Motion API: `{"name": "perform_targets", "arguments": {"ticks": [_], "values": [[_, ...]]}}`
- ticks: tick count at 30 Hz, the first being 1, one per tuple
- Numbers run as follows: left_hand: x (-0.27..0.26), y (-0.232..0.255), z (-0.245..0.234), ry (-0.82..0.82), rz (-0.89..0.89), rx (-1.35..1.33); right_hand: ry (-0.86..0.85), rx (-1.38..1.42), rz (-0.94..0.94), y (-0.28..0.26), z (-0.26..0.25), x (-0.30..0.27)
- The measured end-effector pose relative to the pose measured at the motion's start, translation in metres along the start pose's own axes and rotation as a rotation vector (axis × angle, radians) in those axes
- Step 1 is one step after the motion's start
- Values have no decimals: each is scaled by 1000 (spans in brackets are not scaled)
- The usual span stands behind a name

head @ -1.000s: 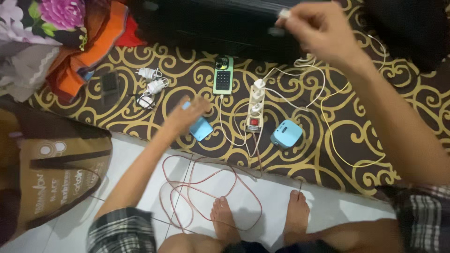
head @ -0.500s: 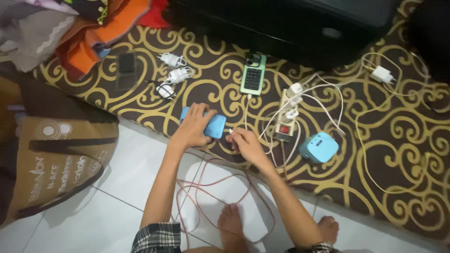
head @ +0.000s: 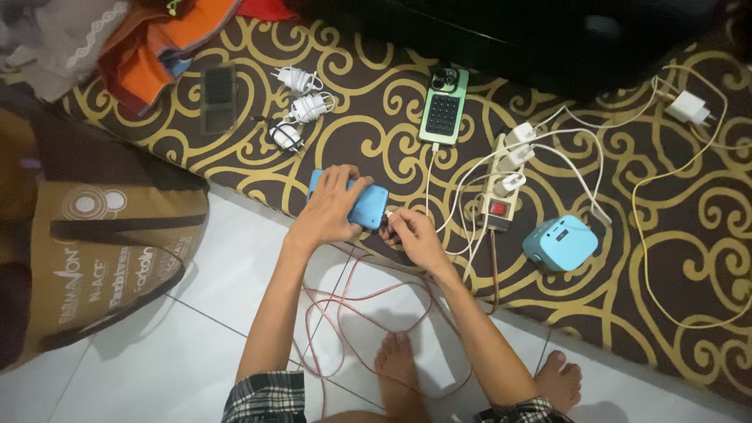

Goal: The person connects multiple charging cables to a power strip and plugs them into various electronic devices on a bed. They handle a laptop, smartphones, and a small blue device, ensuring each is connected to a charger.

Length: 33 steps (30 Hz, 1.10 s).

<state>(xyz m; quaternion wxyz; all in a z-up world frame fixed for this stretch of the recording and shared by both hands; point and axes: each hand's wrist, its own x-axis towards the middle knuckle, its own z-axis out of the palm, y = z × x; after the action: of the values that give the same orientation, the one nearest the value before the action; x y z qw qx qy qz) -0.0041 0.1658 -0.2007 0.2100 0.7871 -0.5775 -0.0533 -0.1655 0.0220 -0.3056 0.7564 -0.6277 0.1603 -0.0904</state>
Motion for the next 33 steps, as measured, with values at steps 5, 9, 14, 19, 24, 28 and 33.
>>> {"name": "perform_targets", "arguments": {"ticks": [5, 9, 14, 19, 24, 28, 33], "values": [[-2, 7, -3, -11, 15, -3, 18, 29, 94, -3, -2, -5], [-1, 10, -9, -4, -22, 4, -37, 41, -42, -5, -4, -4], [3, 12, -8, -25, -3, 14, -35, 25, -22, -3, -7, -7], [2, 11, -7, -19, 23, 34, -20, 22, -12, -4, -5, -8], [2, 12, -8, -33, 60, 96, -48, -75, 32, -10, -8, -6], [-1, 13, -10, -80, 86, 112, -205, -188, 86, -22, -21, 0], [0, 18, -14, -133, 23, 38, -330, -152, 95, -40, -35, 1]]}}
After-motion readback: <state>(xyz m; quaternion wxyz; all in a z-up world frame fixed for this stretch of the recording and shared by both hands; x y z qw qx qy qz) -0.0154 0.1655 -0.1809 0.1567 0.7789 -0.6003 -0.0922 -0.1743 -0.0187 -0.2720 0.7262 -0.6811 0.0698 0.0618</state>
